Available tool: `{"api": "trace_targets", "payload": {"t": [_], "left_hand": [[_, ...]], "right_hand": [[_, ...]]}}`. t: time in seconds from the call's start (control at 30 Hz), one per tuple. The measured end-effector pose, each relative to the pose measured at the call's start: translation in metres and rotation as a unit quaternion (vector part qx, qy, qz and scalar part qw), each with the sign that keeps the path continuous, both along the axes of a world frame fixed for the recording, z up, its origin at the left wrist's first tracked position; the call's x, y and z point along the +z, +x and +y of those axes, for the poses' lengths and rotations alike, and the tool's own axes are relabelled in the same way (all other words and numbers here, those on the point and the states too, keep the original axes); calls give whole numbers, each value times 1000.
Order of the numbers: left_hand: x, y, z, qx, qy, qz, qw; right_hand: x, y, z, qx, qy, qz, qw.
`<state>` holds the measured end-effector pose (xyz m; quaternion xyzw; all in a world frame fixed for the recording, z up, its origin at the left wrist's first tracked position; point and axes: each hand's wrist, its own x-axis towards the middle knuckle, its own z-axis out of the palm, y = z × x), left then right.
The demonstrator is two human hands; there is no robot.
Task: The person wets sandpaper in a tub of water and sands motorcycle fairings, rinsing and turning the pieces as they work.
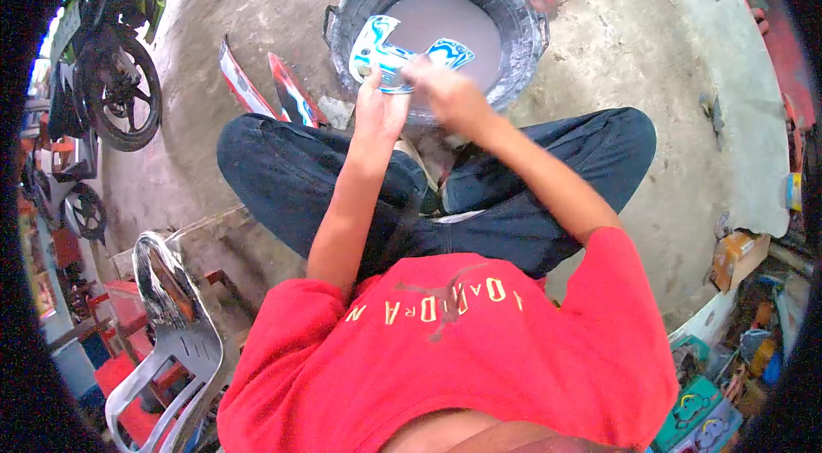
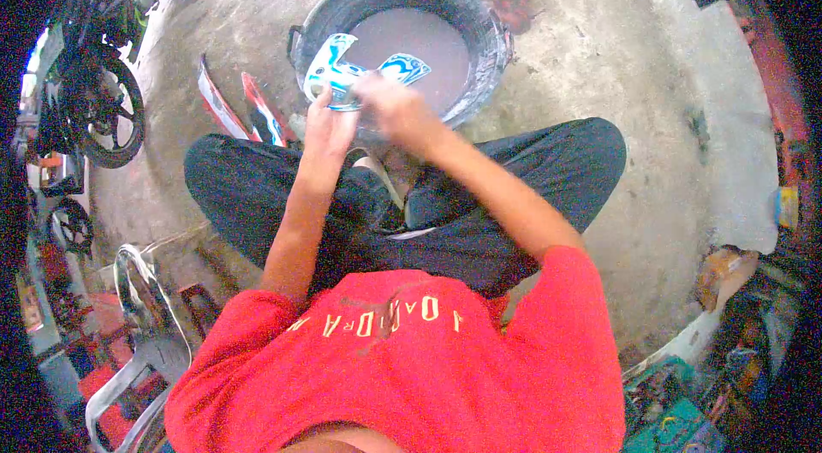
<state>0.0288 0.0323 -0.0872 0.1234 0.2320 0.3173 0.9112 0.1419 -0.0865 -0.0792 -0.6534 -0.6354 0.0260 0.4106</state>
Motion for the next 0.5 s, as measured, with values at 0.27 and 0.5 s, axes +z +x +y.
{"api": "trace_targets", "payload": {"t": [0.27,0.5], "left_hand": [[22,-2,-4,-17,-35,111,993],[28,-4,-9,-10,-14,89,996]], "right_hand": [[8,-16,-5,-19,3,-14,1000],[-1,-15,-5,-23,25,-13,999]]}}
